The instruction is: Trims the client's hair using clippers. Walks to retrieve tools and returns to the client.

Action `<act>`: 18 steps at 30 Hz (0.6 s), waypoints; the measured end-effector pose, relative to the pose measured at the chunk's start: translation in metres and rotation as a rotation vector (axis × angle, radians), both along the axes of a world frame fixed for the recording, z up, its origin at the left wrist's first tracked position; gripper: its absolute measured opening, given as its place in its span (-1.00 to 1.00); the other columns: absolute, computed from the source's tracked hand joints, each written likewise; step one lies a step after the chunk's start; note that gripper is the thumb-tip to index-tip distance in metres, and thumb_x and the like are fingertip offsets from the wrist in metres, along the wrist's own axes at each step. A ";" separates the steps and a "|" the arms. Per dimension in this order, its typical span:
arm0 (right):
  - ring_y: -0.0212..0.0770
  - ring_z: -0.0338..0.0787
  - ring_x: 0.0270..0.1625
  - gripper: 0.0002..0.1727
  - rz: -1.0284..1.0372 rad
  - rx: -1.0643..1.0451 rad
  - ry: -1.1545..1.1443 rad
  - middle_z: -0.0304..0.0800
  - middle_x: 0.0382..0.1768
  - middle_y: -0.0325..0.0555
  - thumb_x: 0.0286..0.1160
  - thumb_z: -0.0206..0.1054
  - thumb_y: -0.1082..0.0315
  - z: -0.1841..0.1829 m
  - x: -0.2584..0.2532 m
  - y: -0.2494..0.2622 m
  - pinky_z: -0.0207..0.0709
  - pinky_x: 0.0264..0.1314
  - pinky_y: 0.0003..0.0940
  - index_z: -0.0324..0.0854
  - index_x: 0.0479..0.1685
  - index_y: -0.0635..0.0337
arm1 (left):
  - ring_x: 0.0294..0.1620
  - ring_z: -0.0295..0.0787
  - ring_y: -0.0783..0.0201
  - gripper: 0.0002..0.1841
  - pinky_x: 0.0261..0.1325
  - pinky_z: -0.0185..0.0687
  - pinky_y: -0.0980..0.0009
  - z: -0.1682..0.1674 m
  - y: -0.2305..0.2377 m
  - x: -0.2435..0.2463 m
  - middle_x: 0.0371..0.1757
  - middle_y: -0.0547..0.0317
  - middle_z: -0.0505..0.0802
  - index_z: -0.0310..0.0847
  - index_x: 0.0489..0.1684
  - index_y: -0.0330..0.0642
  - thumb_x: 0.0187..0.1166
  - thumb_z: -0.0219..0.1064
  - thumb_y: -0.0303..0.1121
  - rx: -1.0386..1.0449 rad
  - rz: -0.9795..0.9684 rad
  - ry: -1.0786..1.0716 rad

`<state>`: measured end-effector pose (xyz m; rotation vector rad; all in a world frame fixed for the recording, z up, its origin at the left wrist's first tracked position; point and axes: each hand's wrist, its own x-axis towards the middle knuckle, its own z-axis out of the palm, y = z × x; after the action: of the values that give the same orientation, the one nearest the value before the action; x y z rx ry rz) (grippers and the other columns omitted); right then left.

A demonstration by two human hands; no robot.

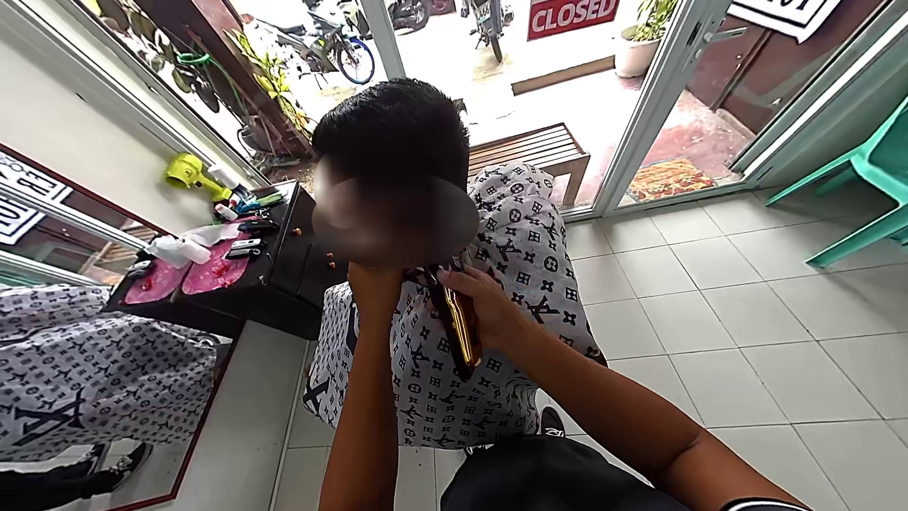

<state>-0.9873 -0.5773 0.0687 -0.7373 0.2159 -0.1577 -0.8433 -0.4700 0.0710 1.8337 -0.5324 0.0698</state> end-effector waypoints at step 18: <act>-0.24 0.77 -0.55 -0.52 0.017 -0.270 0.037 0.72 -0.41 -0.06 0.41 0.39 0.38 -0.010 -0.007 -0.080 0.75 -0.49 -0.38 0.36 0.30 0.26 | -0.66 0.45 0.67 -0.66 -0.54 0.40 0.68 0.017 -0.012 -0.016 -0.65 0.57 0.55 0.49 -0.14 -0.09 0.38 0.62 -0.26 -0.071 0.052 -0.102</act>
<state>-0.9941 -0.6574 0.0584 -1.0105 0.2257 -0.1593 -0.8595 -0.4822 0.0882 1.7819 -0.5472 0.2161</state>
